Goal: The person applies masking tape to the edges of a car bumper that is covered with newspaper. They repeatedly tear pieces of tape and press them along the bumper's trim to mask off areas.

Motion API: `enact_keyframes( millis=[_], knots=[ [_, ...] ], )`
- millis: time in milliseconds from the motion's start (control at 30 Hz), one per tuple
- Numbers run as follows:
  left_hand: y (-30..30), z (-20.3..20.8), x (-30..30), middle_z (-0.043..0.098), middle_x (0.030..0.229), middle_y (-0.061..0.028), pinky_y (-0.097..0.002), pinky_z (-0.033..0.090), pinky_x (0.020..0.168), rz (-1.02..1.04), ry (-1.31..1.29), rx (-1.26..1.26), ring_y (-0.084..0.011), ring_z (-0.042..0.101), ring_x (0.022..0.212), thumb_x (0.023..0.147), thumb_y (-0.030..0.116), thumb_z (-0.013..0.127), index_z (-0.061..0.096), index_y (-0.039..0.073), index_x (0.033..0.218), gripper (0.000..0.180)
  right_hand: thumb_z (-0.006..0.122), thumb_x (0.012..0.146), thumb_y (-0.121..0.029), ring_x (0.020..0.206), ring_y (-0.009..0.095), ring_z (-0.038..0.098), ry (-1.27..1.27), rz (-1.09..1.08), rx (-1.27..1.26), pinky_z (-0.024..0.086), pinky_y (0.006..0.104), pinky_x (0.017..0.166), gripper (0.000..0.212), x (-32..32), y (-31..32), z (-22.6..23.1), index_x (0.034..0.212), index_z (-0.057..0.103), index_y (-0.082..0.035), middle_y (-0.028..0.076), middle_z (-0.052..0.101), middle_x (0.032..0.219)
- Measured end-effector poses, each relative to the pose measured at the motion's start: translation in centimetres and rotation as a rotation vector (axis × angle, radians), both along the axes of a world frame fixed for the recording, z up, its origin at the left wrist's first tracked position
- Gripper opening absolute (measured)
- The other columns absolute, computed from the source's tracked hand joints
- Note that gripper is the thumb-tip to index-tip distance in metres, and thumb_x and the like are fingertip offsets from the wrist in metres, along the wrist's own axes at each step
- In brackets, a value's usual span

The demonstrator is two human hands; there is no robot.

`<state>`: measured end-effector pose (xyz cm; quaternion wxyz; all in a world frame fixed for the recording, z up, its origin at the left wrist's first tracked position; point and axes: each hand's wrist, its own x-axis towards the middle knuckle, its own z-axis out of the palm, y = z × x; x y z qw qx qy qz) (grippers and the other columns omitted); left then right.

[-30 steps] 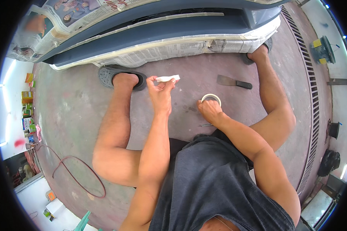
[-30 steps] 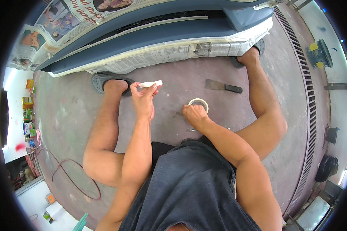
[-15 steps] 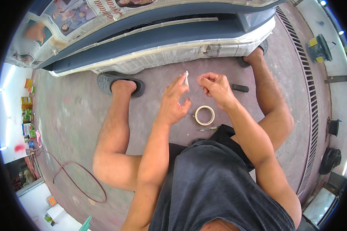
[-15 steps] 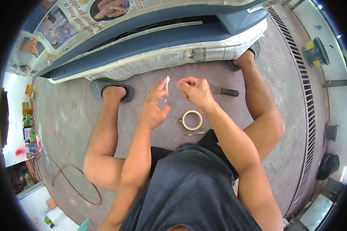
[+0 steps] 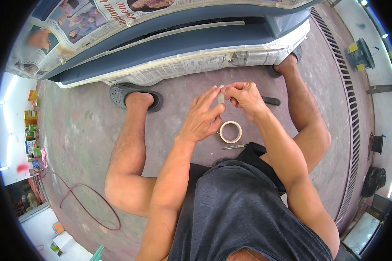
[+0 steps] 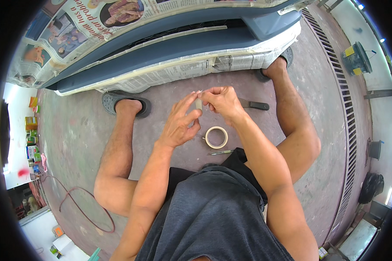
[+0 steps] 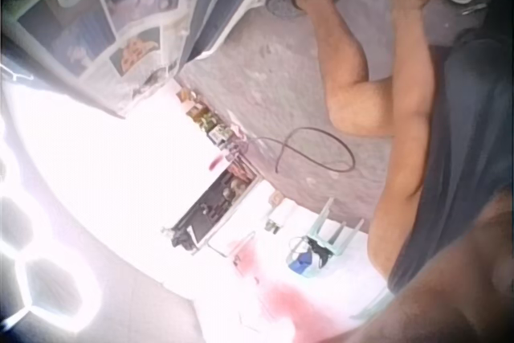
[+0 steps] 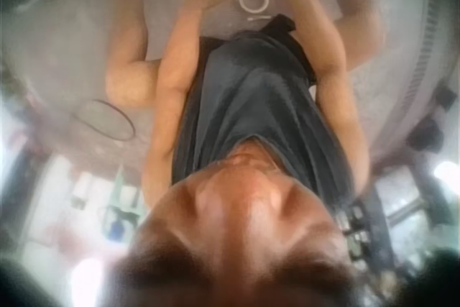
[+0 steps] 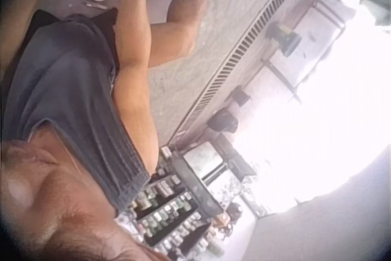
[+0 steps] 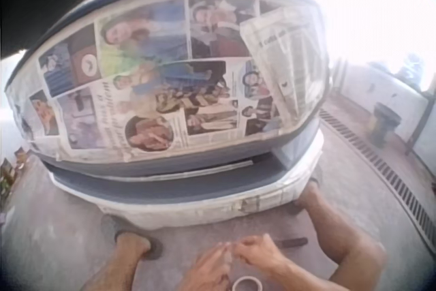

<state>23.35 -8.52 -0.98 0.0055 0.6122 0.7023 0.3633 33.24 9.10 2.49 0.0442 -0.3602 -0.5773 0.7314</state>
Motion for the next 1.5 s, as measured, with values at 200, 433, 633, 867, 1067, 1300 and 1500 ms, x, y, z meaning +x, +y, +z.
enact_keyframes(
  millis=[200, 433, 633, 867, 1067, 1300, 1500],
  knots=[
    [0.7, 0.6, -1.2, 0.052, 0.157, -0.0162, -0.0480, 0.046, 0.105, -0.059, 0.032, -0.030, -0.0378, 0.052, 0.143, 0.076, 0.003, 0.076, 0.058, 0.013, 0.101, 0.032, 0.077, 0.090, -0.015, 0.060, 0.007, 0.052, 0.040, -0.014, -0.013, 0.037, 0.0244, 0.053, 0.013, -0.3, 0.7, -0.4, 0.089, 0.077, -0.002, 0.001, 0.065, 0.074],
    [1.8, 1.8, -3.0, 0.049, 0.160, -0.0163, -0.0489, 0.045, 0.107, -0.067, 0.112, -0.029, -0.0364, 0.053, 0.141, 0.077, 0.007, 0.079, 0.065, 0.015, 0.107, 0.034, 0.073, 0.092, -0.011, 0.056, 0.005, 0.046, 0.129, -0.131, -0.166, 0.032, 0.0227, 0.050, 0.010, -0.7, 2.4, -0.2, 0.086, 0.073, -0.003, -0.001, 0.061, 0.072],
    [3.6, 1.9, -5.3, 0.046, 0.162, -0.0154, -0.0481, 0.046, 0.109, 0.043, 0.169, 0.033, -0.0375, 0.054, 0.138, 0.081, 0.012, 0.080, 0.070, 0.025, 0.136, 0.058, 0.072, 0.092, -0.007, 0.050, 0.005, 0.038, 0.273, -0.338, -0.325, 0.028, 0.0230, 0.046, 0.009, -1.0, 4.9, -0.6, 0.085, 0.067, -0.005, -0.004, 0.050, 0.067],
    [9.4, 2.5, -9.5, 0.051, 0.157, -0.0133, -0.0461, 0.049, 0.105, 0.008, 0.312, -0.020, -0.0346, 0.059, 0.130, 0.084, 0.012, 0.078, 0.066, 0.035, 0.144, 0.065, 0.067, 0.096, -0.009, 0.050, 0.005, 0.035, 0.425, -0.608, -0.416, 0.027, 0.0244, 0.046, 0.009, -3.8, 8.0, -0.9, 0.098, 0.067, 0.000, -0.005, 0.045, 0.069],
    [14.5, 2.7, -12.4, 0.057, 0.147, -0.0119, -0.0464, 0.053, 0.099, -0.058, 0.434, -0.054, -0.0335, 0.062, 0.120, 0.087, 0.014, 0.076, 0.063, 0.037, 0.147, 0.065, 0.067, 0.096, -0.012, 0.052, 0.006, 0.034, 0.440, -0.771, -0.379, 0.026, 0.0268, 0.046, 0.019, -6.4, 11.3, -2.0, 0.105, 0.068, 0.005, -0.004, 0.044, 0.070],
    [18.0, 2.6, -13.4, 0.061, 0.113, -0.0078, -0.0410, 0.060, 0.080, -0.046, 0.447, -0.046, -0.0276, 0.066, 0.102, 0.090, 0.016, 0.074, 0.063, 0.038, 0.147, 0.062, 0.065, 0.098, -0.013, 0.051, 0.006, 0.030, 0.351, -0.938, -0.308, 0.025, 0.0249, 0.047, 0.018, -8.1, 13.0, -1.2, 0.107, 0.065, 0.002, -0.005, 0.038, 0.068],
    [19.2, 1.8, -13.8, 0.060, 0.107, -0.0068, -0.0391, 0.061, 0.080, -0.003, 0.356, -0.048, -0.0272, 0.065, 0.099, 0.091, 0.017, 0.072, 0.064, 0.039, 0.146, 0.060, 0.066, 0.097, -0.011, 0.051, 0.007, 0.029, 0.331, -0.969, -0.283, 0.023, 0.0257, 0.046, 0.013, -9.8, 14.3, -0.6, 0.102, 0.067, 0.001, -0.005, 0.040, 0.069]
  ],
)
